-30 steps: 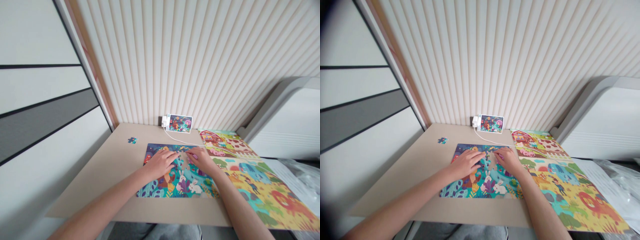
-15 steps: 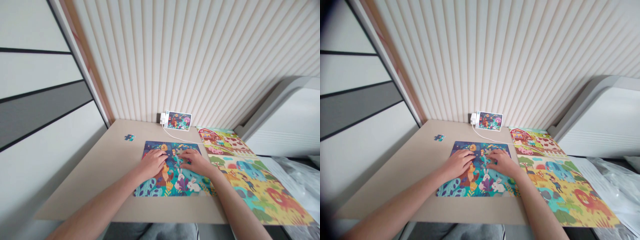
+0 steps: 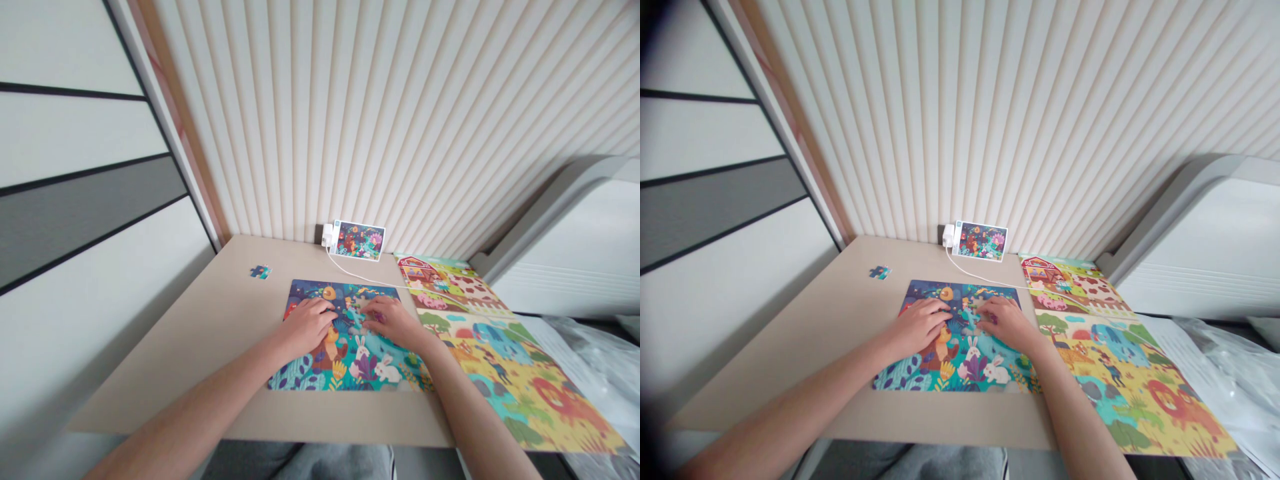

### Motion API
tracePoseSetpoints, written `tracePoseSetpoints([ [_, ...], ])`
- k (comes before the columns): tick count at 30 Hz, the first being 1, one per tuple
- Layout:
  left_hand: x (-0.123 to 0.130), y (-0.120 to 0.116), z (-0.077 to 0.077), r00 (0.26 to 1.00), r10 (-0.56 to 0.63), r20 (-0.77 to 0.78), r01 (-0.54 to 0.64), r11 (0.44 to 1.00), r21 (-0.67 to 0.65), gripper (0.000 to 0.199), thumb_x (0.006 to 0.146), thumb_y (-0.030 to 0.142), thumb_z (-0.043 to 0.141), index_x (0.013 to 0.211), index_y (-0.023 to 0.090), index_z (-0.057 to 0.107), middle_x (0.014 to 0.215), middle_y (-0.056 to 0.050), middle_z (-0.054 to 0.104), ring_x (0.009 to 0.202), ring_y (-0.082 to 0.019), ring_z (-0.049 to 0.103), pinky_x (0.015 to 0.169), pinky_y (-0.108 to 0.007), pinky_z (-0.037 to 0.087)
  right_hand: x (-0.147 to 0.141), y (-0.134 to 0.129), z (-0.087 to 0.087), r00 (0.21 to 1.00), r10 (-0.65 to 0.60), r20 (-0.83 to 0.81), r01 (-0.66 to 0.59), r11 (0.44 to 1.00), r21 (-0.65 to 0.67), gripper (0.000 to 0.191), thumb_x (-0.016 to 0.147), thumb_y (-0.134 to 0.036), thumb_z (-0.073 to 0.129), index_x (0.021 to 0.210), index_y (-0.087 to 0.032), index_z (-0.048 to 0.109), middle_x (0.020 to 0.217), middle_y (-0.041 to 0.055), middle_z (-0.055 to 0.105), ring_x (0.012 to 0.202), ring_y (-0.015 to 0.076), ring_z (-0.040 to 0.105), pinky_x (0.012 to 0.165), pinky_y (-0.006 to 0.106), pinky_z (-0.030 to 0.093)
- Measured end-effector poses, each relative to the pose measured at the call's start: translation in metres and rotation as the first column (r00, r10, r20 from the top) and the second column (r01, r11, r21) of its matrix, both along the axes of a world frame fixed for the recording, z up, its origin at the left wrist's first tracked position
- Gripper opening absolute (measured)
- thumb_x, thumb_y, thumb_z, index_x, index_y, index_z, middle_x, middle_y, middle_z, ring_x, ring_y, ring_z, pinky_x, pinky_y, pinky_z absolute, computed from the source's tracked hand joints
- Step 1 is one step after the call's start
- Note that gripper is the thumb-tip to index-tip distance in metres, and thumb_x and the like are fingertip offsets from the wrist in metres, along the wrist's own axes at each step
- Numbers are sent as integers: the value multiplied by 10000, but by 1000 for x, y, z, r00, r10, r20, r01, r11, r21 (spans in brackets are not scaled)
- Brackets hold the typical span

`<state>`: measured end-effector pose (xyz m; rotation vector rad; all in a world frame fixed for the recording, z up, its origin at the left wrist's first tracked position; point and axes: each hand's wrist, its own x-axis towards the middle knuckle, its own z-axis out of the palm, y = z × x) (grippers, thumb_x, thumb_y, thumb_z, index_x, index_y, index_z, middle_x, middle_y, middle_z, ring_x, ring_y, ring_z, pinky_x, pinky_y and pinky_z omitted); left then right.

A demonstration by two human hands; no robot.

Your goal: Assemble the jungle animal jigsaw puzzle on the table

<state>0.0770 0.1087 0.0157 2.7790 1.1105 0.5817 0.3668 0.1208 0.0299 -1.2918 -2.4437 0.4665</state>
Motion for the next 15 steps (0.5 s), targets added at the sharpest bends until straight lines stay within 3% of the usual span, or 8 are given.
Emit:
tracePoseSetpoints([
  [5,0,0,0,1000,-5,-5,5,1000,8,265,978,154,580,1195,191,728,1242,-90,692,1198,-266,611,1061,-460,507,0,-2,3,1000,9,-17,-9,1000,-13,327,950,-462,674,1217,-283,737,1134,81,722,1082,264,665,976,425,496],
  [10,-1,0,-1,1000,-9,-12,9,1000,26,267,973,149,582,1194,194,725,1238,-93,691,1195,-265,611,1061,-454,506,-16,-10,4,1000,-5,-23,5,1000,27,501,867,-535,763,1303,-301,684,1200,84,695,1138,280,641,996,434,493],
  [15,-1,0,-1,1000,-7,-13,7,1000,25,266,970,147,584,1190,203,722,1241,-87,686,1196,-260,609,1063,-441,499,-19,-10,3,998,31,-51,-30,1000,7,459,884,-483,758,1296,-294,683,1200,84,690,1125,267,647,987,418,506],
])
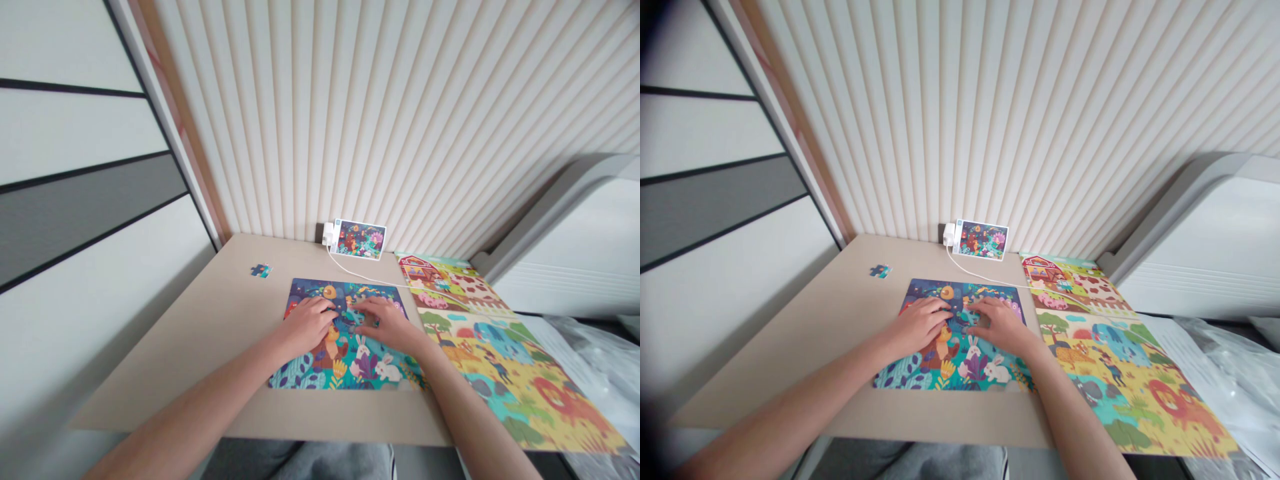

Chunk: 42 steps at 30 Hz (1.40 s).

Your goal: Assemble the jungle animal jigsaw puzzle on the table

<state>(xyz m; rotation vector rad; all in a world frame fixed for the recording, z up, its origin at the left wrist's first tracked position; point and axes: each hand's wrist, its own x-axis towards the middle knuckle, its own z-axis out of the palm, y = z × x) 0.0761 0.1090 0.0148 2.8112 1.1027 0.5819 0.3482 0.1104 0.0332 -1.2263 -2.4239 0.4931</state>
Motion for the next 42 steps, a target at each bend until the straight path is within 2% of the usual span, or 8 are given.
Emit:
tracePoseSetpoints([
  [3,0,0,1,1000,-3,0,3,1000,-13,258,976,151,581,1186,198,723,1242,-90,686,1199,-258,608,1055,-440,502,12,4,2,1000,-3,-12,2,999,-36,471,888,-429,754,1332,-297,666,1212,88,686,1095,261,659,986,425,514],
  [11,0,-1,5,1000,-8,4,8,999,-34,268,970,134,579,1182,197,730,1237,-94,693,1198,-261,615,1041,-434,507,41,7,12,998,3,-56,-11,989,-148,497,908,-341,703,1395,-278,623,1376,98,640,1261,284,607,1099,461,465],
  [17,0,-1,4,1000,-9,-2,9,1000,-28,278,961,131,580,1183,207,730,1243,-90,687,1202,-258,609,1039,-422,503,50,6,8,1000,-1,-13,-2,980,-198,506,882,-426,745,1364,-307,650,1407,73,634,1308,287,582,1132,450,449],
  [25,1,0,4,1000,-8,-9,8,999,-31,277,963,123,578,1186,195,727,1252,-96,688,1203,-268,613,1029,-436,510,52,6,5,1000,7,30,0,974,-224,558,874,-477,755,1398,-327,631,1427,74,616,1382,311,511,1173,496,399],
  [32,0,0,3,1000,-14,-1,14,1000,-24,265,974,138,571,1181,195,726,1246,-96,688,1199,-264,612,1037,-435,507,41,3,11,999,18,36,-11,982,-186,486,902,-480,720,1354,-310,666,1263,87,667,1129,279,640,1012,434,513],
  [38,0,-1,4,1000,-11,-1,11,1000,-24,270,968,133,576,1182,202,726,1249,-93,685,1197,-262,612,1037,-432,505,34,5,7,989,-102,108,110,991,-79,450,913,-508,690,1290,-262,703,1084,95,711,964,265,675,884,400,533],
  [42,0,-1,4,1000,-11,3,11,1000,-20,267,965,132,581,1177,201,728,1245,-95,686,1190,-260,614,1036,-437,505,29,8,4,980,-153,126,155,988,-8,408,938,-525,648,1234,-255,726,1023,84,732,926,259,684,864,389,526],
])
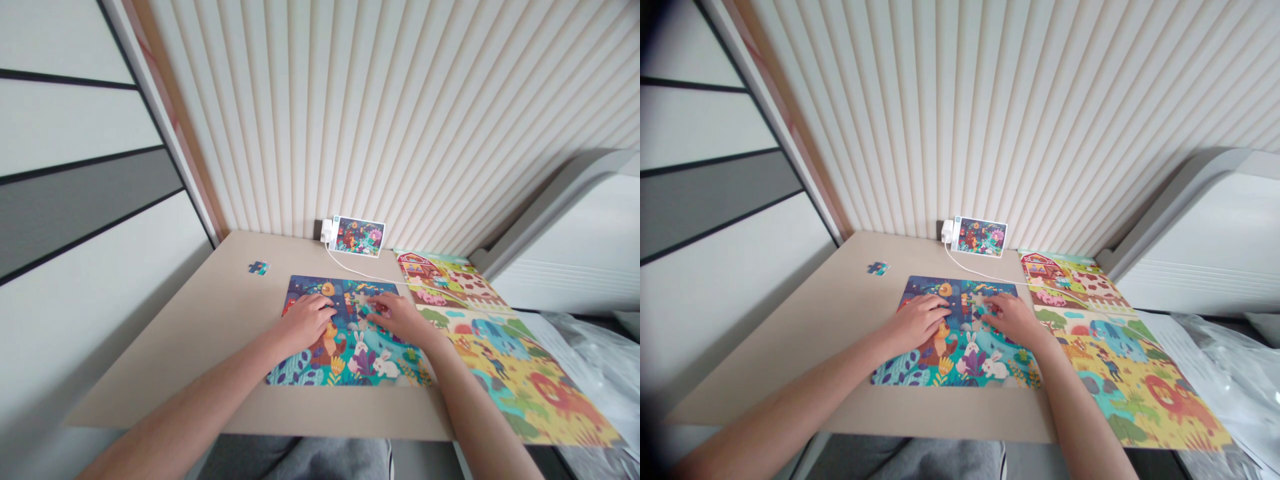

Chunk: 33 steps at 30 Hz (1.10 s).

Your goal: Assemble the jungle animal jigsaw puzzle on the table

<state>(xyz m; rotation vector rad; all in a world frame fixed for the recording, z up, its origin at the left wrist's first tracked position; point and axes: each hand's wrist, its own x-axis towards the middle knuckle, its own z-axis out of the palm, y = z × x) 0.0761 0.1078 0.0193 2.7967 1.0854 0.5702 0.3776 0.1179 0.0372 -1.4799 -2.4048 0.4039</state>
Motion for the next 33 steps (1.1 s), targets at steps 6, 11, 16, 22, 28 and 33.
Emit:
tracePoseSetpoints([
  [6,0,0,0,1000,2,-3,-2,1000,-4,269,969,135,579,1184,199,726,1251,-95,687,1198,-267,613,1029,-439,508,7,-3,2,999,28,36,-24,994,-104,580,858,-603,724,1338,-281,683,1201,108,671,1064,302,668,936,433,521],
  [11,0,0,0,1000,-2,11,2,1000,-13,280,952,114,589,1175,206,732,1232,-98,689,1198,-264,616,1027,-435,512,12,-4,3,1000,23,-16,-25,991,-130,550,837,-528,767,1314,-268,679,1213,101,661,1043,285,673,921,414,529],
  [16,0,0,-1,1000,1,15,-1,1000,-5,274,958,124,587,1175,206,733,1240,-99,687,1190,-265,618,1022,-435,514,9,-1,1,997,19,-74,-26,996,-88,448,831,-470,780,1201,-232,696,1133,93,691,1004,269,675,903,401,526],
  [22,0,0,-1,1000,4,-14,-5,1000,-2,276,963,127,576,1181,200,729,1249,-93,686,1192,-268,612,1026,-431,509,10,-1,3,997,-17,-75,9,995,-98,393,860,-417,726,1199,-221,692,1174,93,704,1054,278,677,946,414,523],
  [28,0,0,-2,1000,3,-1,-3,1000,-5,282,953,118,590,1184,205,727,1249,-94,681,1191,-262,610,1031,-430,505,7,-2,6,993,-89,-81,87,996,-22,568,891,-477,687,1392,-222,610,1210,123,691,1085,298,664,962,440,512],
  [33,0,-1,-3,1000,6,-3,-6,1000,3,284,955,116,589,1193,194,723,1257,-101,677,1197,-268,608,1035,-440,501,-5,3,-7,988,-157,-16,157,988,-1,628,888,-522,693,1422,-204,600,992,83,703,913,265,665,807,375,506],
])
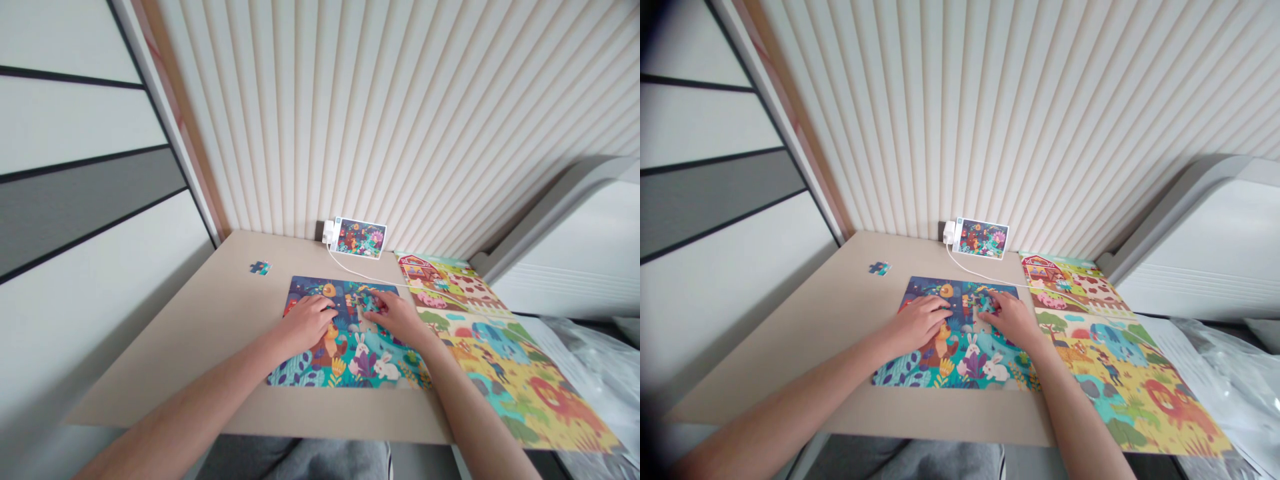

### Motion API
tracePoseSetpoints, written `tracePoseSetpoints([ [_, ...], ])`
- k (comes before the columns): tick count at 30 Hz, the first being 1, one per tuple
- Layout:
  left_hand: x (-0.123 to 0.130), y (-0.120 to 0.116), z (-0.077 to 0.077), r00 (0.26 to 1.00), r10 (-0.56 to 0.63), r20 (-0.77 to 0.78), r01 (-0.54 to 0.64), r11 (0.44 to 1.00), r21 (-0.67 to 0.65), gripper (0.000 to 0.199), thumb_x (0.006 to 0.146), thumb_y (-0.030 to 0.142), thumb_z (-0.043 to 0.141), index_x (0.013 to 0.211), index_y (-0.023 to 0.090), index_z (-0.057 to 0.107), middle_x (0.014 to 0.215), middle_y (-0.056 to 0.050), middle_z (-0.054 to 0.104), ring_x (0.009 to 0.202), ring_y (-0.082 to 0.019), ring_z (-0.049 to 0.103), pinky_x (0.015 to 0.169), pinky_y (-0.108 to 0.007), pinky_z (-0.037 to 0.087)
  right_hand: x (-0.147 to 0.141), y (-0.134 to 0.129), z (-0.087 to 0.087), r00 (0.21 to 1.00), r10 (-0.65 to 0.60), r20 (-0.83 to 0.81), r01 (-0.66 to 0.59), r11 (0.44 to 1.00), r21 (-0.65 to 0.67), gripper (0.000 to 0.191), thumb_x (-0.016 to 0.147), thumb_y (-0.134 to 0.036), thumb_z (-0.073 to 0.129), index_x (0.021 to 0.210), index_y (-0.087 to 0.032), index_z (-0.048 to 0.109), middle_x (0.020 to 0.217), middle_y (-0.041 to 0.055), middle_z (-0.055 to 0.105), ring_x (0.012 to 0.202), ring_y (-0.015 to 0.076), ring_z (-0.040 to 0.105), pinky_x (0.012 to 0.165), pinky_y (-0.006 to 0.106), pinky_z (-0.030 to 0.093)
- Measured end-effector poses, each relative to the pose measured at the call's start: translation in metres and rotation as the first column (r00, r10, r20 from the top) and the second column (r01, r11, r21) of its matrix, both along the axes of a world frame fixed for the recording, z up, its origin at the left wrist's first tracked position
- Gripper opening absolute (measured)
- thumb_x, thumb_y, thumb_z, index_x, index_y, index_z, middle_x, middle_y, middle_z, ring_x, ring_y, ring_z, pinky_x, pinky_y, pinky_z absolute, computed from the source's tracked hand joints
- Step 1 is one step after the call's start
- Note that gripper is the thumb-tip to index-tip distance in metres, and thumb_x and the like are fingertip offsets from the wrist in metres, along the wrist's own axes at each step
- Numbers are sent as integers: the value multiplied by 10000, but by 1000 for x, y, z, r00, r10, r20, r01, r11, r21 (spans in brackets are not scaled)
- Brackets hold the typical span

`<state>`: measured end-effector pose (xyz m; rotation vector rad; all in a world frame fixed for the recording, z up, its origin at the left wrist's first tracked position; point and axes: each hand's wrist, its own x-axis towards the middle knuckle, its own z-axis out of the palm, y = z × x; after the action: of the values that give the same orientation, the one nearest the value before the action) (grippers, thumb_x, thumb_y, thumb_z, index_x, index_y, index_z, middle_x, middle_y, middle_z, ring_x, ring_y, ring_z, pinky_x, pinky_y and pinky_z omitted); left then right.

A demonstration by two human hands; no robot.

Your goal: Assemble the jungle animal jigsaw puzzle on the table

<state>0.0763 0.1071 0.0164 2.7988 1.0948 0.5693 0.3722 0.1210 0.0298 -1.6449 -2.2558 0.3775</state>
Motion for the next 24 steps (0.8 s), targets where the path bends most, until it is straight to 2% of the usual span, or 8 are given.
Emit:
tracePoseSetpoints([
  [3,0,0,1,1000,0,-6,0,1000,4,278,961,121,584,1193,190,722,1257,-98,678,1198,-266,608,1039,-439,500,-4,2,-5,1000,13,-2,-13,1000,-2,608,897,-535,687,1404,-207,620,946,67,695,855,237,654,771,339,483],
  [8,0,1,-1,1000,0,-15,0,1000,-1,273,967,129,578,1193,184,720,1259,-92,679,1202,-268,604,1031,-440,506,-3,3,-9,999,51,-8,-51,999,15,534,915,-505,670,1367,-222,653,1013,82,689,877,229,654,792,324,478],
  [14,0,0,-1,1000,4,-18,-4,1000,8,278,967,128,577,1198,188,718,1264,-94,678,1209,-268,603,1039,-438,503,-5,5,-15,1000,9,-16,-9,999,33,501,905,-507,682,1318,-224,671,952,60,672,838,224,641,781,338,477],
  [19,1,0,1,1000,6,-26,-6,1000,2,279,963,124,582,1198,185,720,1267,-93,679,1205,-269,609,1038,-445,508,-3,4,-12,999,38,-24,-38,999,28,463,923,-478,664,1319,-239,667,1054,81,658,921,231,646,825,342,487],
  [24,1,1,1,1000,2,-26,-2,1000,1,270,966,129,581,1187,183,725,1269,-91,681,1201,-271,612,1028,-445,515,-7,2,-10,1000,0,-7,1,999,51,484,922,-544,666,1299,-240,675,1111,96,643,969,243,649,854,350,489],
])
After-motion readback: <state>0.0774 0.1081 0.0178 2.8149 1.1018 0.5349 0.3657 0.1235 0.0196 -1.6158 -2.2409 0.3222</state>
